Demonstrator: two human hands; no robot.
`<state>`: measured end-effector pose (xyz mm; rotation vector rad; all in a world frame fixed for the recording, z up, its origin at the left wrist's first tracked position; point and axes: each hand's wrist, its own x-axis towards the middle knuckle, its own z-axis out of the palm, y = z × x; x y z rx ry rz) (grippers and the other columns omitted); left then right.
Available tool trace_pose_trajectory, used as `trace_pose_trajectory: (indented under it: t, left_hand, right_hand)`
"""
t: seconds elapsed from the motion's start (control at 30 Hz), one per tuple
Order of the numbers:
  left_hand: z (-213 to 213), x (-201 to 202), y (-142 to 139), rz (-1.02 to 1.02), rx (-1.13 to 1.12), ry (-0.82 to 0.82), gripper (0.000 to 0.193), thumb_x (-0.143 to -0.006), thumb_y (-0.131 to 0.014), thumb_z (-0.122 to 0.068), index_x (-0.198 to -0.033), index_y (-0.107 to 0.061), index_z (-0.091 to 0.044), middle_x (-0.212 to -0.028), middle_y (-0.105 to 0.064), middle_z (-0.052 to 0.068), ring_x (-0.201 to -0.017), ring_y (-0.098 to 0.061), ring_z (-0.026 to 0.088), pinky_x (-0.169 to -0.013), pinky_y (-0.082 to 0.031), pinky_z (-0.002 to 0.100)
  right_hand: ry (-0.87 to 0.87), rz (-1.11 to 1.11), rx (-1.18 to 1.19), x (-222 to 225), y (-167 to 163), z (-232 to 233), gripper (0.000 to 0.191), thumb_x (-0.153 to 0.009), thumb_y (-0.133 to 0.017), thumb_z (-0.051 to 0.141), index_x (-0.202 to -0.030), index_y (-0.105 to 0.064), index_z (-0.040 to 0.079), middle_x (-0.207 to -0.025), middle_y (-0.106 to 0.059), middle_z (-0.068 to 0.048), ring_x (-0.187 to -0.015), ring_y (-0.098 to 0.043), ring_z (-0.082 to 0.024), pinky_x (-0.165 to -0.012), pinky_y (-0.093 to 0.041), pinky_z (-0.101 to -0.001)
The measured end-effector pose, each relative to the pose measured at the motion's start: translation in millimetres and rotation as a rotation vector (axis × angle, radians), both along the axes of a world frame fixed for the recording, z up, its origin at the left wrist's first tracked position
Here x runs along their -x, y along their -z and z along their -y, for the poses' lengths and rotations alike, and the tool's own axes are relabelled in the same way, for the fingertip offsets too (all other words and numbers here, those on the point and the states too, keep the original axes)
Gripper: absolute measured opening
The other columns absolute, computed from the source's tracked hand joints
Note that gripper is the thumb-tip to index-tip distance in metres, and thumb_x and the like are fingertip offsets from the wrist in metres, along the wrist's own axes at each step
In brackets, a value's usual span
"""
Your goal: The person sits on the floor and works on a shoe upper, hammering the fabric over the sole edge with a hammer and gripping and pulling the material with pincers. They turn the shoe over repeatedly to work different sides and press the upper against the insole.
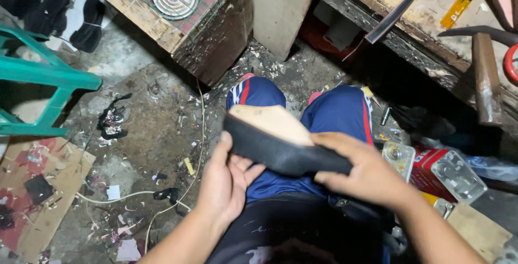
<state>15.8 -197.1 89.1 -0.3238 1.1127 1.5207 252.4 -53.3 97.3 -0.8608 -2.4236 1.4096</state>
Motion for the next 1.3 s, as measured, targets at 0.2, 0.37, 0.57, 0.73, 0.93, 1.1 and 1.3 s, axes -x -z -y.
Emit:
trace_pose_trajectory:
  t: [0.2, 0.37, 0.57, 0.73, 0.93, 1.1, 1.3]
  left_hand:
    - [10.6, 4.8, 16.8, -1.092, 0.041, 0.287, 0.043, -0.09, -0.071, -0.025, -0.124, -0.058, -0.004, -0.11, -0.066, 0.017, -0.098, -0.064, 0.031, -0.091, -0.056, 0.044]
    - [-25.3, 31.6, 25.6, -1.726, -0.271, 0.502, 0.062, -0.085, -0.078, -0.024, -0.137, -0.054, -0.003, -0.144, -0.051, 0.028, -0.133, -0.051, 0.042, -0.11, -0.041, 0.047]
    - [-40.3, 37.4, 40.6, -1.658, -0.271, 0.598, 0.054, -0.087, -0.077, -0.023, -0.136, -0.059, -0.006, -0.146, -0.057, 0.02, -0.133, -0.057, 0.038, -0.111, -0.044, 0.042]
    - [-49.8, 41.1, 27.2, -1.534, -0.389, 0.507, 0.05, -0.087, -0.078, -0.016, -0.132, -0.059, -0.003, -0.141, -0.058, 0.018, -0.134, -0.058, 0.035, -0.114, -0.044, 0.041]
    - [-47.4, 29.3, -29.6, -1.523, -0.642, 0.38, 0.061, -0.087, -0.079, -0.01, -0.139, -0.047, -0.009, -0.152, -0.045, 0.013, -0.136, -0.055, 0.029, -0.119, -0.046, 0.04]
    - [-61.1, -8.9, -45.9, -1.01, -0.694, 0.496, 0.088, -0.086, -0.079, -0.012, -0.156, -0.027, -0.002, -0.147, -0.048, 0.015, -0.136, -0.05, 0.024, -0.116, -0.042, 0.039]
    - [-84.6, 7.9, -25.8, -1.019, -0.419, 0.687, 0.061, -0.088, -0.076, -0.017, -0.142, -0.054, 0.0, -0.132, -0.069, 0.016, -0.124, -0.065, 0.023, -0.109, -0.05, 0.035]
  right_hand:
    - [0.272, 0.034, 0.029, -6.3, 23.8, -49.7, 0.051, -0.077, -0.083, 0.02, -0.126, -0.07, 0.011, -0.119, -0.073, -0.008, -0.11, -0.068, -0.023, -0.099, -0.051, -0.0341]
    - [0.158, -0.079, -0.518, 10.7, 26.8, -57.4, 0.043, -0.075, -0.083, 0.015, -0.116, -0.072, 0.007, -0.12, -0.069, -0.014, -0.114, -0.062, -0.031, -0.099, -0.049, -0.0393]
    - [0.237, -0.068, -0.586, 30.4, 23.2, -38.1, 0.025, -0.084, -0.083, 0.016, -0.106, -0.074, 0.01, -0.111, -0.073, -0.008, -0.104, -0.065, -0.027, -0.092, -0.051, -0.0372]
    - [0.173, -0.107, -0.561, 20.7, 29.5, -45.3, 0.041, -0.086, -0.084, 0.019, -0.12, -0.067, 0.003, -0.124, -0.07, -0.015, -0.113, -0.066, -0.032, -0.097, -0.052, -0.0372]
    - [0.3, -0.128, -0.099, 23.5, 29.7, -27.4, 0.069, -0.076, -0.085, 0.017, -0.139, -0.059, 0.005, -0.127, -0.069, -0.011, -0.119, -0.065, -0.023, -0.106, -0.048, -0.0344]
    - [0.326, -0.49, 0.465, 46.3, 27.4, 20.1, 0.058, -0.088, -0.078, 0.018, -0.138, -0.054, 0.001, -0.129, -0.065, -0.01, -0.121, -0.06, -0.022, -0.108, -0.048, -0.0372]
    - [0.126, -0.082, -0.166, 4.3, 20.0, 44.5, 0.057, -0.085, -0.077, 0.027, -0.132, -0.059, 0.0, -0.134, -0.059, -0.019, -0.127, -0.055, -0.036, -0.108, -0.041, -0.0417]
